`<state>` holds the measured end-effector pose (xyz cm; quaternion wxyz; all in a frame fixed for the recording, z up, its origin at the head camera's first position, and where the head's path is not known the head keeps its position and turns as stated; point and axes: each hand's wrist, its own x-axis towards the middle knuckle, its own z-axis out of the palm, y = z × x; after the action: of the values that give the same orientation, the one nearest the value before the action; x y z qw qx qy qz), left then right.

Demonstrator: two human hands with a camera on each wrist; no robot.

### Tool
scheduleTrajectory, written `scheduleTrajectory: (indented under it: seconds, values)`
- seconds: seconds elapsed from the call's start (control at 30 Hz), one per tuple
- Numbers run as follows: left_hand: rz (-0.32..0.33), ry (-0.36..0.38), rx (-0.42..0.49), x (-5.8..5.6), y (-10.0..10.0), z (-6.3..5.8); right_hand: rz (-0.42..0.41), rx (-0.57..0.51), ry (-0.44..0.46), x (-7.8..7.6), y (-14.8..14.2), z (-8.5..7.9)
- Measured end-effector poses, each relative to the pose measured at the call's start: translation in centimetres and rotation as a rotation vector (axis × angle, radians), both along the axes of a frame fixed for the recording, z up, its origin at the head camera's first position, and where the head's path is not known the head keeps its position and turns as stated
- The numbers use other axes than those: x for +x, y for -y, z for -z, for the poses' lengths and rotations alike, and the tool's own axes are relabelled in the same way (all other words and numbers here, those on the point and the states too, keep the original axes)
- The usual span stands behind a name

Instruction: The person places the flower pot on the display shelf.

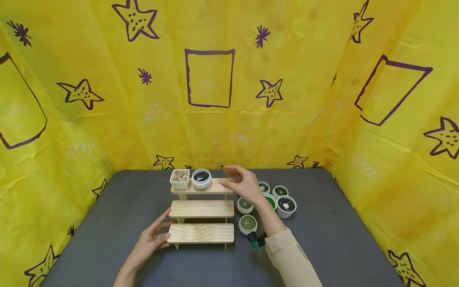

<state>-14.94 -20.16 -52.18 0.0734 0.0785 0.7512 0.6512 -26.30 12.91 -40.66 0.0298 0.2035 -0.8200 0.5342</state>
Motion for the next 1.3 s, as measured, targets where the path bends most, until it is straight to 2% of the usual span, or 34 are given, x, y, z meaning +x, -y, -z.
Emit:
scheduleTrajectory:
  seconds: [0.37,0.7,0.93,1.17,1.3]
  values:
    - [0.007,-0.008,0.014,0.0,0.0,0.0,0.006,-0.024,-0.009,2.0,-2.7,1.3]
    - [0.003,0.027,0.020,0.1,-0.1,-0.2,-0.015,0.027,0.005,3.4,-5.7,4.2]
    - [-0.002,0.029,0.016,0.1,-0.1,-0.3,-0.073,0.021,0.007,3.9,-7.1,6.5]
    - [-0.001,0.031,0.013,0.2,-0.1,-0.3,-0.095,0.022,0.095,4.1,-7.9,8.1]
    - [-0.002,0.026,0.008,0.2,-0.1,-0.3,-0.101,0.058,0.115,4.1,-8.3,8.9]
